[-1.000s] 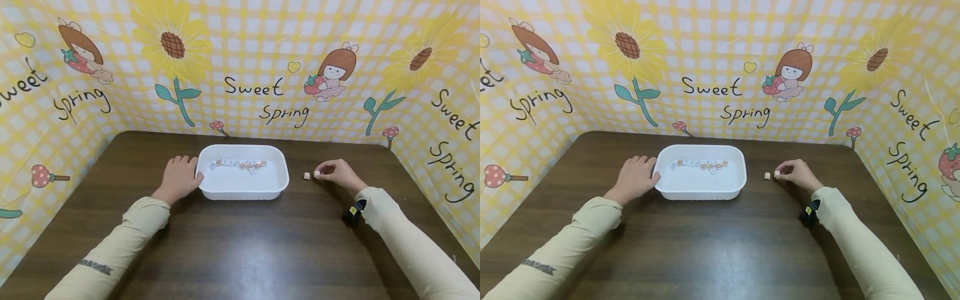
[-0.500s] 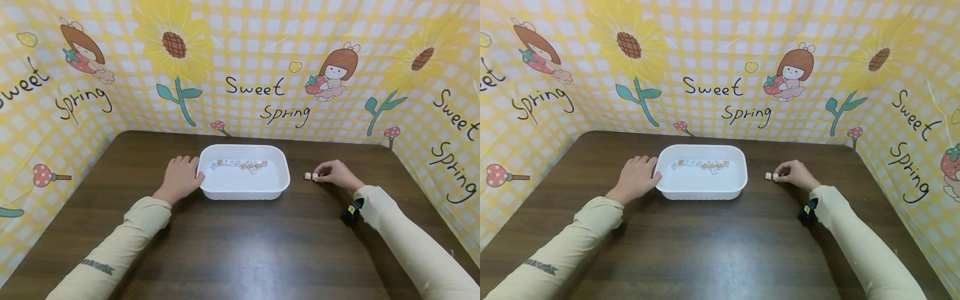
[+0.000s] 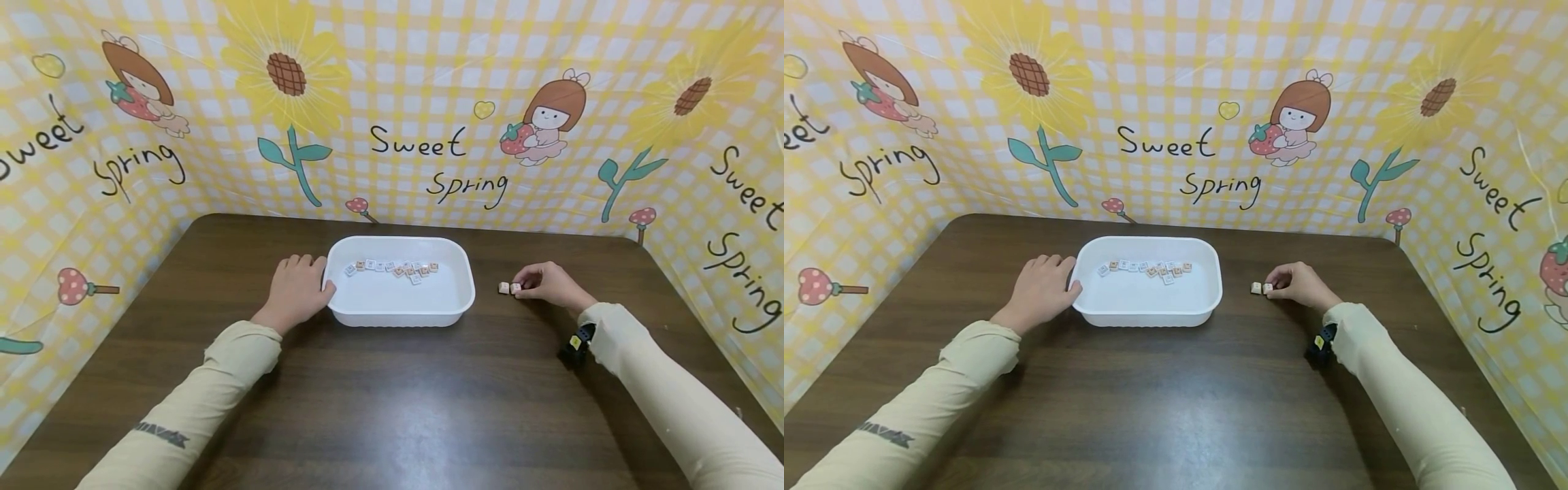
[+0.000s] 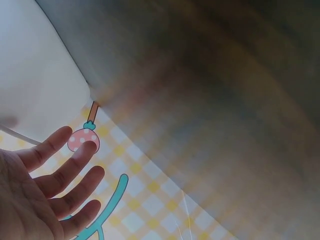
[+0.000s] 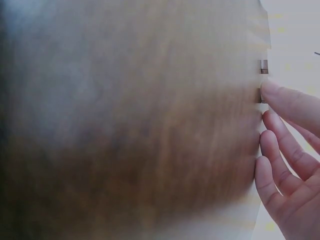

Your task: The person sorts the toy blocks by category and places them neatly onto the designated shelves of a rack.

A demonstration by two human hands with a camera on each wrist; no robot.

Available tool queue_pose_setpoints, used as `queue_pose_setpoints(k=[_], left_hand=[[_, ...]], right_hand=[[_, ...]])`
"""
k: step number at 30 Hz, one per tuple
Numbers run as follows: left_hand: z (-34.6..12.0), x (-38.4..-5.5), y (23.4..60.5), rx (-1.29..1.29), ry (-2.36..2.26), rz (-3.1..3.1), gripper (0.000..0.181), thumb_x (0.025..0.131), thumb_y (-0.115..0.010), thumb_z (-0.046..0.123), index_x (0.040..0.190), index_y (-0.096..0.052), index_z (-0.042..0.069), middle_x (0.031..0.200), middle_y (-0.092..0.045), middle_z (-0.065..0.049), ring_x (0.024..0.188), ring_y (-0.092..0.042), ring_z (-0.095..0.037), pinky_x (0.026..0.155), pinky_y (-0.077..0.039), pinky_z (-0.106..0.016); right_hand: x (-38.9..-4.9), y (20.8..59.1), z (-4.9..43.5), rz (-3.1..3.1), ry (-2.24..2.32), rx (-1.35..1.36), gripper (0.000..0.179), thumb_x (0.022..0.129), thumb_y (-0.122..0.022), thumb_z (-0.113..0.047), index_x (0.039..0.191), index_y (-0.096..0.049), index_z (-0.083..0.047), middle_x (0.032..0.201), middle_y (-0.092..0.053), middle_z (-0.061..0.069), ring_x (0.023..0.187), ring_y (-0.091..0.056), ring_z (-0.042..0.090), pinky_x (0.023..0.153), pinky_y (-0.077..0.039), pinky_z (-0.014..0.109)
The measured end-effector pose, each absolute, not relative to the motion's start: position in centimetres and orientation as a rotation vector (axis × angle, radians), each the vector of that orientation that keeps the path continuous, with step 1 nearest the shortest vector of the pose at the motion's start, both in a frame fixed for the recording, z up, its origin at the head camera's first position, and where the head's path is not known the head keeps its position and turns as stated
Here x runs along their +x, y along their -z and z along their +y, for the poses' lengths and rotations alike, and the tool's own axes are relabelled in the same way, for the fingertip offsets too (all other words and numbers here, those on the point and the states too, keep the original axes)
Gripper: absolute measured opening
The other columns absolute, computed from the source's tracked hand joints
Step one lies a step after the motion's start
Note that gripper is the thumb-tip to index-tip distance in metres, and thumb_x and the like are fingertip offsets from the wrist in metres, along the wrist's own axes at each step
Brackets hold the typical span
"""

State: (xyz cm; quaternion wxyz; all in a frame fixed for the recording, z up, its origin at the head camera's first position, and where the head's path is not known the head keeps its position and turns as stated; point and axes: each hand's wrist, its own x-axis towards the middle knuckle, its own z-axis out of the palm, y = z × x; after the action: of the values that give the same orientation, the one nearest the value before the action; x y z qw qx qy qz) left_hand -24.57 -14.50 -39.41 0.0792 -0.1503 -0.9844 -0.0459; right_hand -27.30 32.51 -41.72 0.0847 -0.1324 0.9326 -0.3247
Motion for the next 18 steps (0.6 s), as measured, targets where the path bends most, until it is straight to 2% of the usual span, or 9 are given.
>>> queue_pose_setpoints(k=[10,18], left_hand=[[-14.5,-24.5,39.2,-0.455,0.121,-2.953,0.048,0.087,-0.049,0.032,0.121,-0.055,-0.001,0.108,-0.061,-0.023,0.102,-0.053,-0.039,0.093,-0.038,-0.053],[-14.6,-24.5,39.1,-0.452,0.111,-2.964,0.049,0.087,-0.049,0.033,0.123,-0.055,-0.001,0.111,-0.060,-0.023,0.104,-0.053,-0.039,0.094,-0.038,-0.053]], right_hand=[[-27.3,41.5,32.5,2.774,0.955,-0.395,0.020,0.077,-0.075,-0.012,0.094,-0.070,-0.003,0.088,-0.070,0.010,0.074,-0.060,0.009,0.063,-0.048,0.022],[-27.2,39.0,34.0,2.774,0.978,-0.448,0.033,0.078,-0.074,-0.016,0.105,-0.066,0.000,0.101,-0.068,0.018,0.081,-0.061,0.003,0.070,-0.050,0.019]])
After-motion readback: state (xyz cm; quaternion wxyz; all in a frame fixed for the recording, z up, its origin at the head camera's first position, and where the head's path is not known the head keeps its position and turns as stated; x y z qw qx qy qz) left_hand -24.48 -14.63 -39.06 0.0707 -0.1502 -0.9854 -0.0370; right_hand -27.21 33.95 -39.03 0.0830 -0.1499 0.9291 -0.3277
